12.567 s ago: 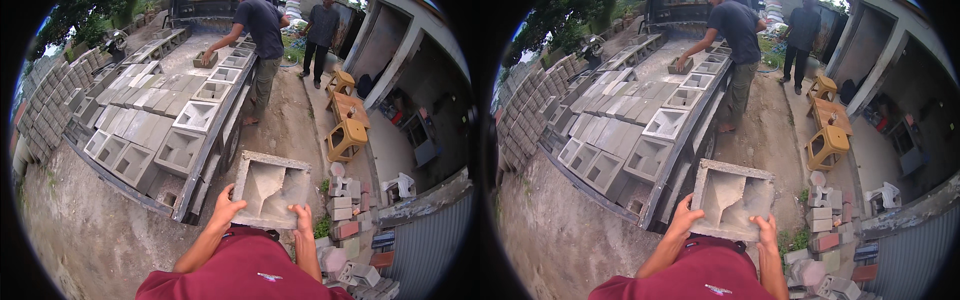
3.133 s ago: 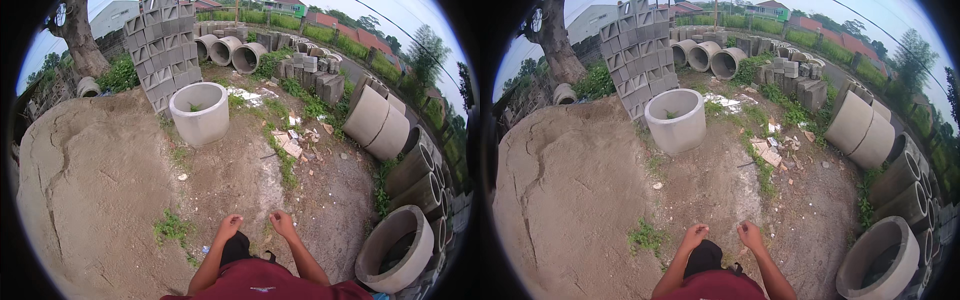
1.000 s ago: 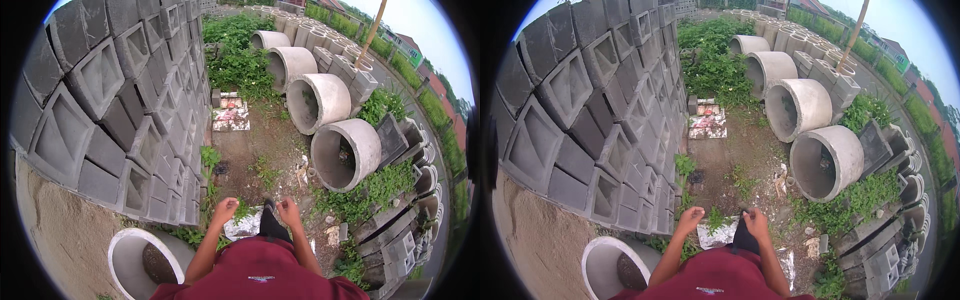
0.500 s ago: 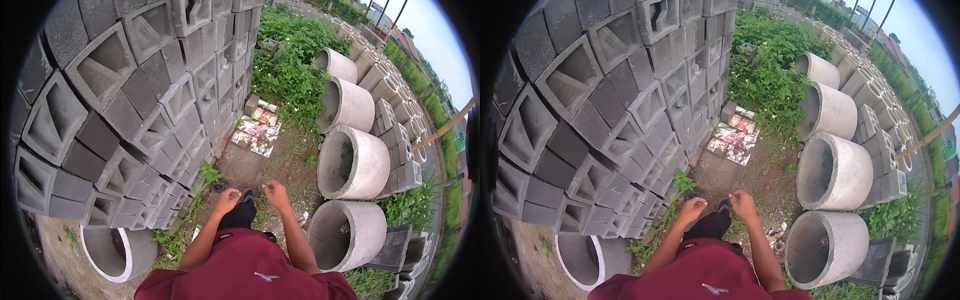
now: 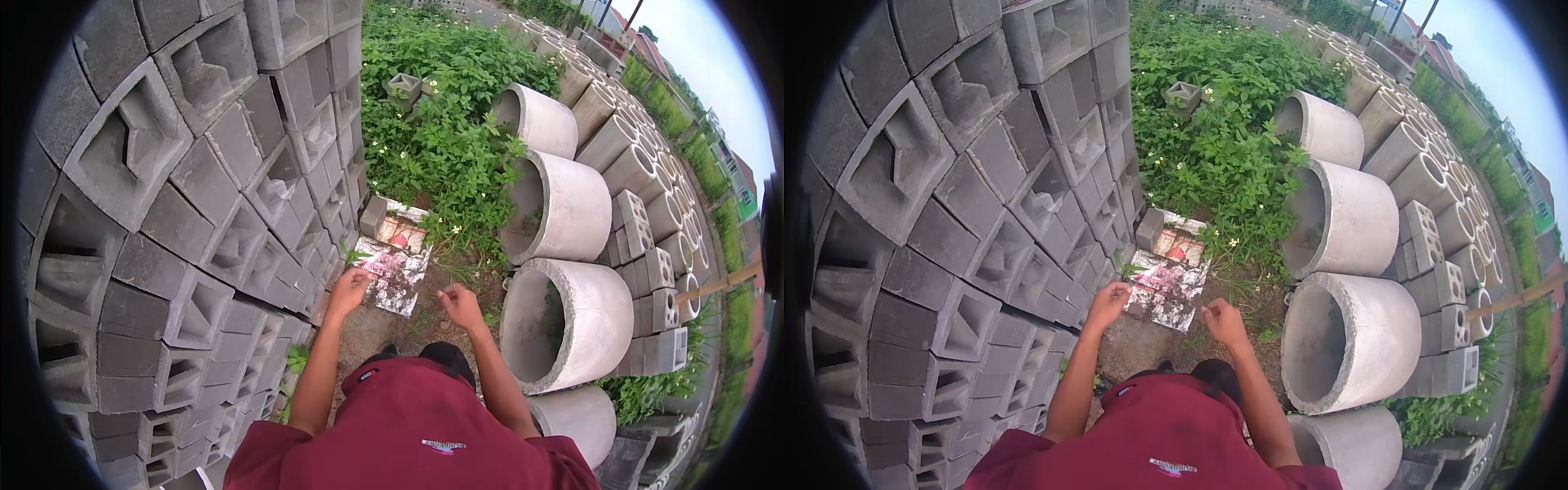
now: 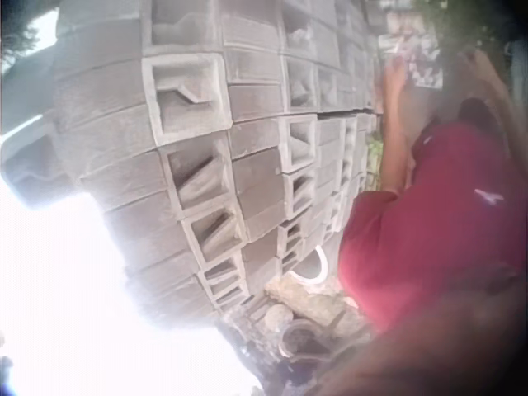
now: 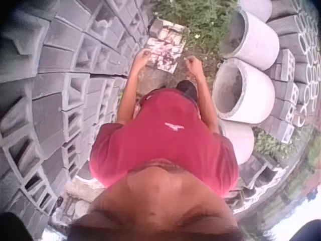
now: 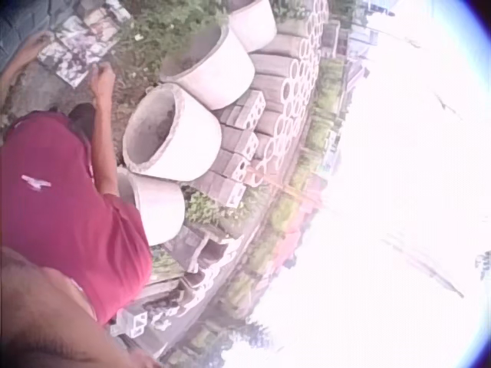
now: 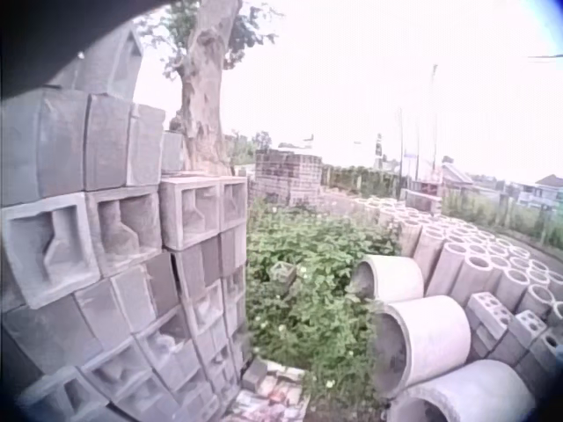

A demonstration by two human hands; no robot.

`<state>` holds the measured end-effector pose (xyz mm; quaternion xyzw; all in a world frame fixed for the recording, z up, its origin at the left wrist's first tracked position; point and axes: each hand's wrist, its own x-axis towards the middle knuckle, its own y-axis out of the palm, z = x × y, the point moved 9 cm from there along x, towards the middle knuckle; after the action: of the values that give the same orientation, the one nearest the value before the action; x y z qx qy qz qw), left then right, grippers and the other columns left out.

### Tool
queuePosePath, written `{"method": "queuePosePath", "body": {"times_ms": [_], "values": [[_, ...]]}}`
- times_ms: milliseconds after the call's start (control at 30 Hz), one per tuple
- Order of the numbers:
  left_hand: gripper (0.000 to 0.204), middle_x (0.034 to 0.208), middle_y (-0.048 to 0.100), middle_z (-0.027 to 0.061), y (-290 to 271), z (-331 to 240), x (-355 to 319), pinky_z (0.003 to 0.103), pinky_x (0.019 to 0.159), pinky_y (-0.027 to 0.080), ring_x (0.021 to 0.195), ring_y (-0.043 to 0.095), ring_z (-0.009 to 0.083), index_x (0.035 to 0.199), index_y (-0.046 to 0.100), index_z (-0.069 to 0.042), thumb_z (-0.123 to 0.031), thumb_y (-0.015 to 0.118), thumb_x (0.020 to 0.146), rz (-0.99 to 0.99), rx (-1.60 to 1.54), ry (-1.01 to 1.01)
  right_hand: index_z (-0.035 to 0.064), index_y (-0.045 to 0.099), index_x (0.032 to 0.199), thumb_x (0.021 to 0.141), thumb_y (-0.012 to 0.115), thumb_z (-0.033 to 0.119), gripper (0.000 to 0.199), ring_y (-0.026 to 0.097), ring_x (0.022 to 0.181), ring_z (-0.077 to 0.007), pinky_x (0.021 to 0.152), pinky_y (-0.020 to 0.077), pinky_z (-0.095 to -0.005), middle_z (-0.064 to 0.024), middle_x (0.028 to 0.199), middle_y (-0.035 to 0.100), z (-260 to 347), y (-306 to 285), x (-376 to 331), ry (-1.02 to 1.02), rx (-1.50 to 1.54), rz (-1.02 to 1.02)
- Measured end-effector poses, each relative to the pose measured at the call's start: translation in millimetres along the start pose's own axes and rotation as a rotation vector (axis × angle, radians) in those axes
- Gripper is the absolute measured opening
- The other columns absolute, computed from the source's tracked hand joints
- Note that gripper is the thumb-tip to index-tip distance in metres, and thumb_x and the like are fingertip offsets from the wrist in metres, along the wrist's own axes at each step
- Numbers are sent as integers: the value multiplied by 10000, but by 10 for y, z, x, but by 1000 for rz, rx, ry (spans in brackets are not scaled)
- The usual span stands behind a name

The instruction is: The person picks up concrete ventilation blocks from the ground and places them into the bed of a truck to arrange them.

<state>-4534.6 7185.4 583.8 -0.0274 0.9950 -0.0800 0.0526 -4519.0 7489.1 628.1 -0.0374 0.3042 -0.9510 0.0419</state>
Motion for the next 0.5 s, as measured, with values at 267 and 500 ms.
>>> {"method": "queuePosePath", "body": {"times_ms": [267,500], "values": [[247,906,668,76,388,677,1274,271,758,491,828,622,140,1020,626,11,-191,650,880,-149,115,-186,0,539,1050,839,677,242,350,662,681,-285,612,508,-372,-178,764,666,-1173,279,2264,-27,-74,189],[317,949,681,111,700,2038,2124,308,786,503,884,647,182,1007,630,-2,-264,691,840,-544,87,-597,-21,482,1122,825,670,264,452,665,737,-354,663,519,-416,-195,800,672,-2100,1292,4464,-270,-239,634]]}}
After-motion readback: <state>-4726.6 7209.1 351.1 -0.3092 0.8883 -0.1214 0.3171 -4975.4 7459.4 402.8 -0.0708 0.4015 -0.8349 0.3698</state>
